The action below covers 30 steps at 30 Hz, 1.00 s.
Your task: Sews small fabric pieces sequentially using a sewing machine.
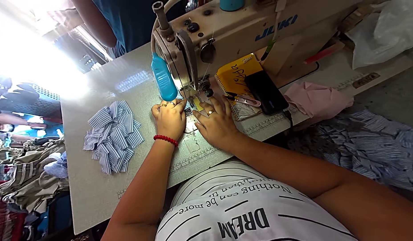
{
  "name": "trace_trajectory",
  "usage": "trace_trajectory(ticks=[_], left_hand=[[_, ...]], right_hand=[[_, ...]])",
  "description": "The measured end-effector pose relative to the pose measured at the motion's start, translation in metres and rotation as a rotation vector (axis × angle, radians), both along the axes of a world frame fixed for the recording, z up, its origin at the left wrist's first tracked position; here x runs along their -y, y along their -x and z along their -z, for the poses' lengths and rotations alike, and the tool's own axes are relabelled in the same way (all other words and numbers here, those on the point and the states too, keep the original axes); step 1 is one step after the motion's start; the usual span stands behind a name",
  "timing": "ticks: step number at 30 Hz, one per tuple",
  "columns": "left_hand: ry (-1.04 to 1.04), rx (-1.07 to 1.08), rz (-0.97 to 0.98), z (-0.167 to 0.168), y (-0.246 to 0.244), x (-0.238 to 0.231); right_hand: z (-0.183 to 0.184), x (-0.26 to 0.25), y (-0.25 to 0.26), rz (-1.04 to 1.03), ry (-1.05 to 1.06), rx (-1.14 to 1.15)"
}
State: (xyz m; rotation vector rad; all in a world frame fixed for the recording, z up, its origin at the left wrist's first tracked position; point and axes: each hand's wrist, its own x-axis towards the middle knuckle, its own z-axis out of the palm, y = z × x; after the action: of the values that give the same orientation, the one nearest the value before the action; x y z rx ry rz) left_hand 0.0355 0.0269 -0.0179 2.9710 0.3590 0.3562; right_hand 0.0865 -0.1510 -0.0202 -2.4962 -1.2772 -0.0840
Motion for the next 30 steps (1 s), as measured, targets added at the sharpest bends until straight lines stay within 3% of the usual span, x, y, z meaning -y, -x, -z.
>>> trace_trajectory(ticks=[8, 11, 15, 21, 30], left_hand=[[0.008, -0.004, -0.089, 0.004, -0.003, -0.002], [0.092, 0.032, -0.131, -0.003, 0.006, -0.006], [0.065, 0.189, -0.227, -0.020, 0.056, -0.029], [0.043, -0.060, -0.487, -0.025, 0.122, -0.046], [-0.045, -0.106, -0.601, -0.034, 0.089, -0.054]], right_hand=[[0.000, 0.000, -0.001, -0.017, 0.014, -0.019], [0.001, 0.003, -0.002, -0.030, -0.104, -0.024], [-0.002, 0.021, -0.009, 0.010, -0.350, -0.074], [0.001, 0.049, -0.015, 0.030, -0.418, -0.080], [0.007, 0.052, -0.002, 0.002, -0.427, -0.072]])
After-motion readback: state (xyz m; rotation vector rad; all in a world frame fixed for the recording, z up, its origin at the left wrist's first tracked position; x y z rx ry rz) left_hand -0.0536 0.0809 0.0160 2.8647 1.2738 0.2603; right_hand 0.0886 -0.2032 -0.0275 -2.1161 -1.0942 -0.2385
